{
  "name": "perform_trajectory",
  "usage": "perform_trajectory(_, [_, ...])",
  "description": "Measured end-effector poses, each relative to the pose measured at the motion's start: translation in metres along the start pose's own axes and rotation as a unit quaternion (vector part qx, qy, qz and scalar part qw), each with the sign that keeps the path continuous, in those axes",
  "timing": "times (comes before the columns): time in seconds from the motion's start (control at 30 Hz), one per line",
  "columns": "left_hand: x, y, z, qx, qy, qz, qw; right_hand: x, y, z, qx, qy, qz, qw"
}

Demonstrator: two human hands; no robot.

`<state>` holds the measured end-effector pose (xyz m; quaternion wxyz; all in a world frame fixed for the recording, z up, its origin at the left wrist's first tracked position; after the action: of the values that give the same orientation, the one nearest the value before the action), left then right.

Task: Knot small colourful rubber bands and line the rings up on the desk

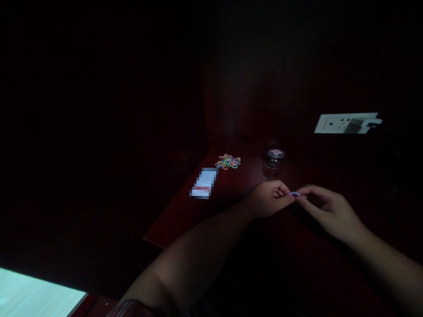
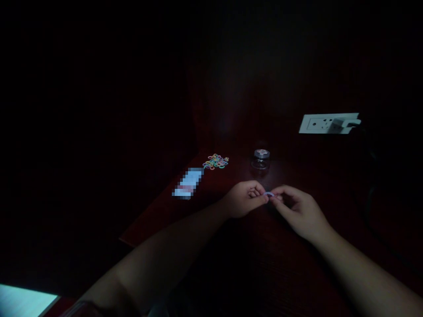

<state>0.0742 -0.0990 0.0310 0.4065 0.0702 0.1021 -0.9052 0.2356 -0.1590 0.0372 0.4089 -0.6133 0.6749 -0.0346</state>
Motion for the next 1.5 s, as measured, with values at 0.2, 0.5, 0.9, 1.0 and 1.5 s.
perform_trajectory(0.2, [0.001,-0.0016,0.0003,-0.032,0.01,0.007,0.999,0.0011,-0.0006,0.0009,-0.013,0.012,-0.008,1.0])
perform_trajectory(0.5, [0.0015,-0.0059,0.0056,-0.076,0.043,0.04,0.995,-0.0002,0.0001,-0.0004,-0.007,0.033,0.004,0.999])
perform_trajectory(0.9, [-0.0006,-0.0038,0.0063,-0.065,0.016,0.026,0.997,-0.0013,0.0025,-0.0015,-0.048,0.028,0.025,0.998])
perform_trajectory(1.0, [-0.0004,-0.0022,0.0075,-0.074,0.016,0.008,0.997,-0.001,0.0027,-0.0013,-0.041,0.019,0.021,0.999])
perform_trajectory(1.5, [-0.0022,-0.0078,0.0041,-0.099,0.03,0.056,0.993,-0.0006,0.0013,-0.0031,-0.011,0.024,0.013,1.0])
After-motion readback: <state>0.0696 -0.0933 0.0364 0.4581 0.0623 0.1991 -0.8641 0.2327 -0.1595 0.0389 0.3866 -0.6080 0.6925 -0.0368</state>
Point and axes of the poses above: each hand's wrist, its own x-axis away from the middle knuckle, its own y-axis out of the palm, z = x × y, the point moved 1 cm from there along -x, towards the middle knuckle, and after that the axes turned 4 degrees about -y, right-handed, at the moved point
